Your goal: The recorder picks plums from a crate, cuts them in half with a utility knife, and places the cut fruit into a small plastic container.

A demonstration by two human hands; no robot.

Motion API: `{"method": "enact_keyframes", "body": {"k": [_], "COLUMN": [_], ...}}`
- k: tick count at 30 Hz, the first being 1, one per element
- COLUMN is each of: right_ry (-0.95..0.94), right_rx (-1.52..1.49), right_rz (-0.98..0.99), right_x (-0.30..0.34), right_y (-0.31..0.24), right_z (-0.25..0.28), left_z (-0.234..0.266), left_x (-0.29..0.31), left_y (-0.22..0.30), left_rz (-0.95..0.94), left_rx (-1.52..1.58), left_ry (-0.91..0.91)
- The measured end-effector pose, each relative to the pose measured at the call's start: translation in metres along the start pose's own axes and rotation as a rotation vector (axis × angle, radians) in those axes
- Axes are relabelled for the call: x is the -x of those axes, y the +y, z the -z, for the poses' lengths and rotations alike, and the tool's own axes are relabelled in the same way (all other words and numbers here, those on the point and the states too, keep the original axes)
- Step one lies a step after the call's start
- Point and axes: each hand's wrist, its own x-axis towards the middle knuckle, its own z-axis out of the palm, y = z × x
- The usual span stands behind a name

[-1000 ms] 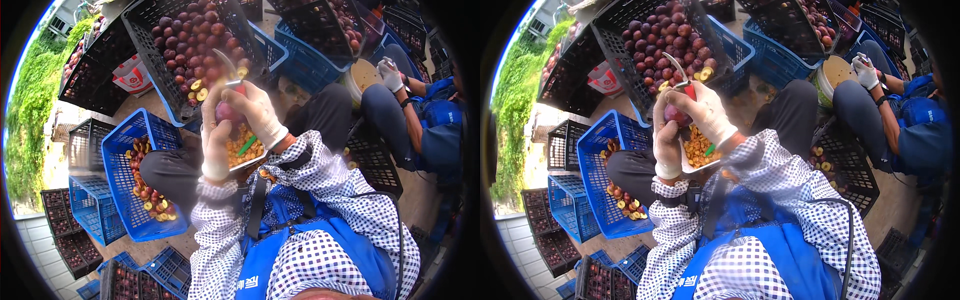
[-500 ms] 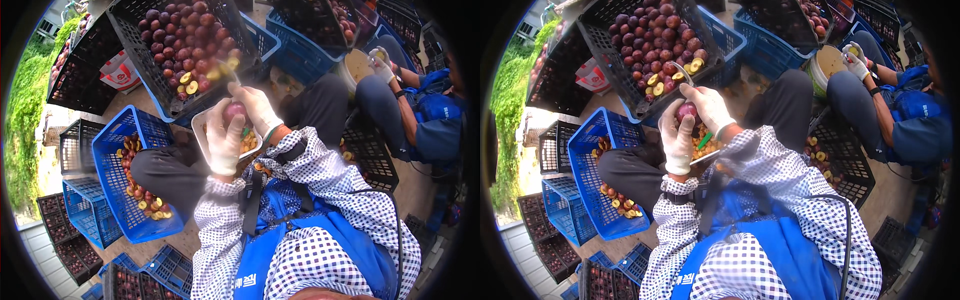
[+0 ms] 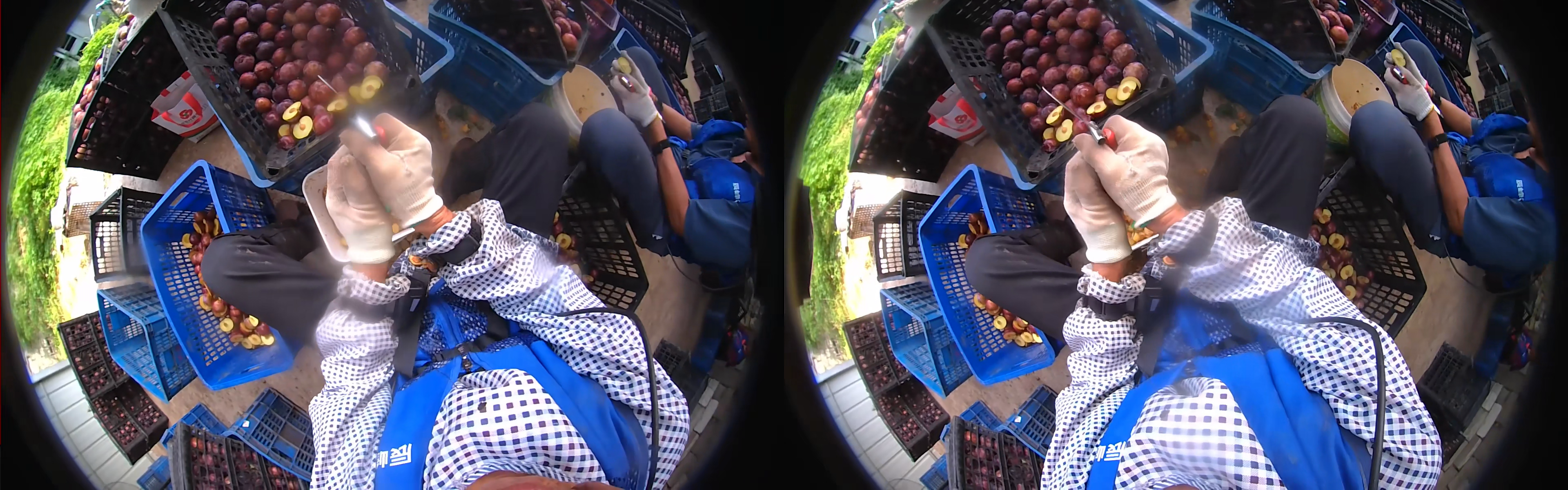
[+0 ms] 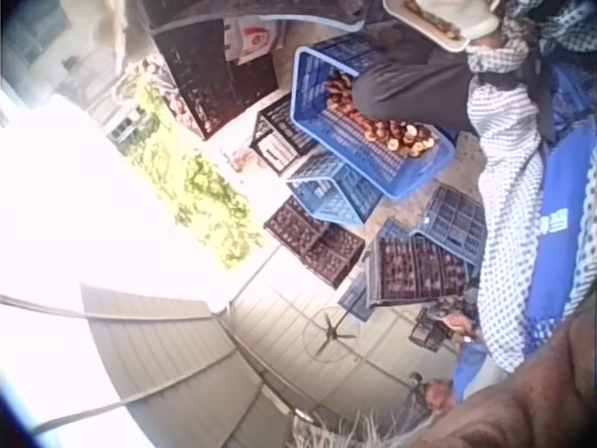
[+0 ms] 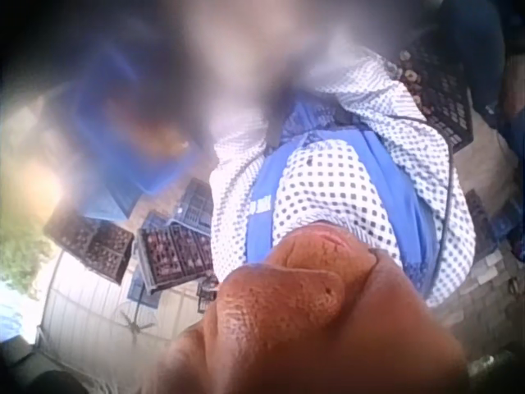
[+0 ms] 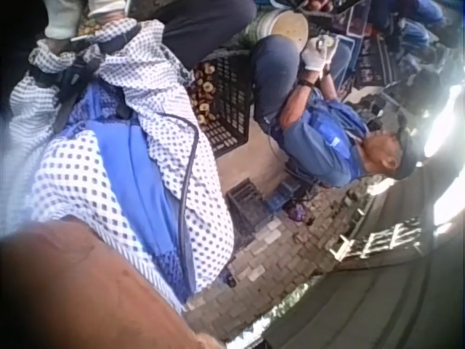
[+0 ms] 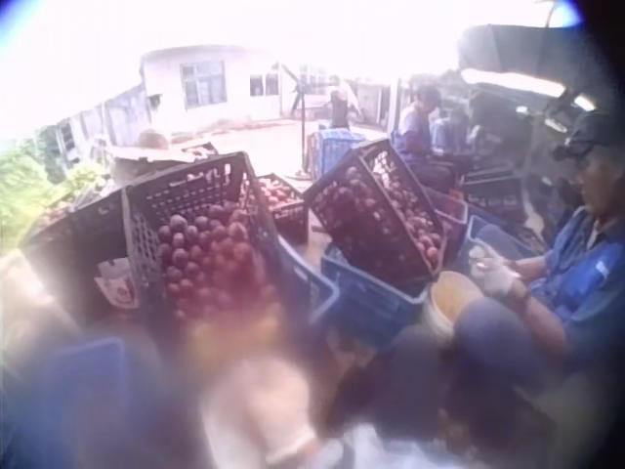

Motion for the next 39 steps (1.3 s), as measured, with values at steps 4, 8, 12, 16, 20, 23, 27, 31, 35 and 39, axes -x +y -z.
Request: {"method": "enact_keyframes", "body": {"k": [4, 8, 12, 16, 20, 23, 27, 31, 35, 39], "right_ry": [-0.032, -0.099, -0.178, -0.158, 0.068, 0.099, 0.088, -0.012, -0.073, -0.145], "right_rx": [0.376, 0.451, 0.637, 0.498, 0.161, 0.218, 0.235, 0.368, 0.399, 0.591], "right_rz": [0.289, 0.561, 0.812, 0.496, -0.127, -0.075, 0.01, 0.36, 0.545, 0.623], "right_x": [-0.005, -0.008, -0.022, -0.019, 0.002, -0.009, -0.011, -0.014, -0.02, -0.027], "right_y": [0.006, -0.003, -0.006, 0.003, -0.002, 0.011, 0.016, 0.007, -0.005, -0.008], "right_z": [0.008, 0.012, 0.023, 0.031, 0.014, 0.021, 0.015, 0.015, 0.011, 0.014], "left_z": [0.011, 0.018, 0.002, 0.004, -0.017, -0.003, -0.016, 0.003, 0.019, 0.016], "left_x": [-0.004, -0.005, -0.007, -0.004, -0.003, -0.002, -0.003, -0.008, -0.019, -0.017], "left_y": [-0.007, -0.029, -0.015, -0.016, -0.009, -0.02, -0.012, -0.025, -0.035, -0.031], "left_rz": [0.183, 0.517, 0.819, 0.422, 0.147, 0.152, 0.172, 0.473, 0.675, 0.726], "left_rx": [0.123, 0.42, 0.482, 0.078, -0.019, 0.009, 0.012, 0.409, 0.497, 0.519], "left_ry": [-0.058, -0.011, 0.204, -0.001, 0.158, -0.117, -0.049, -0.01, -0.001, 0.086]}}
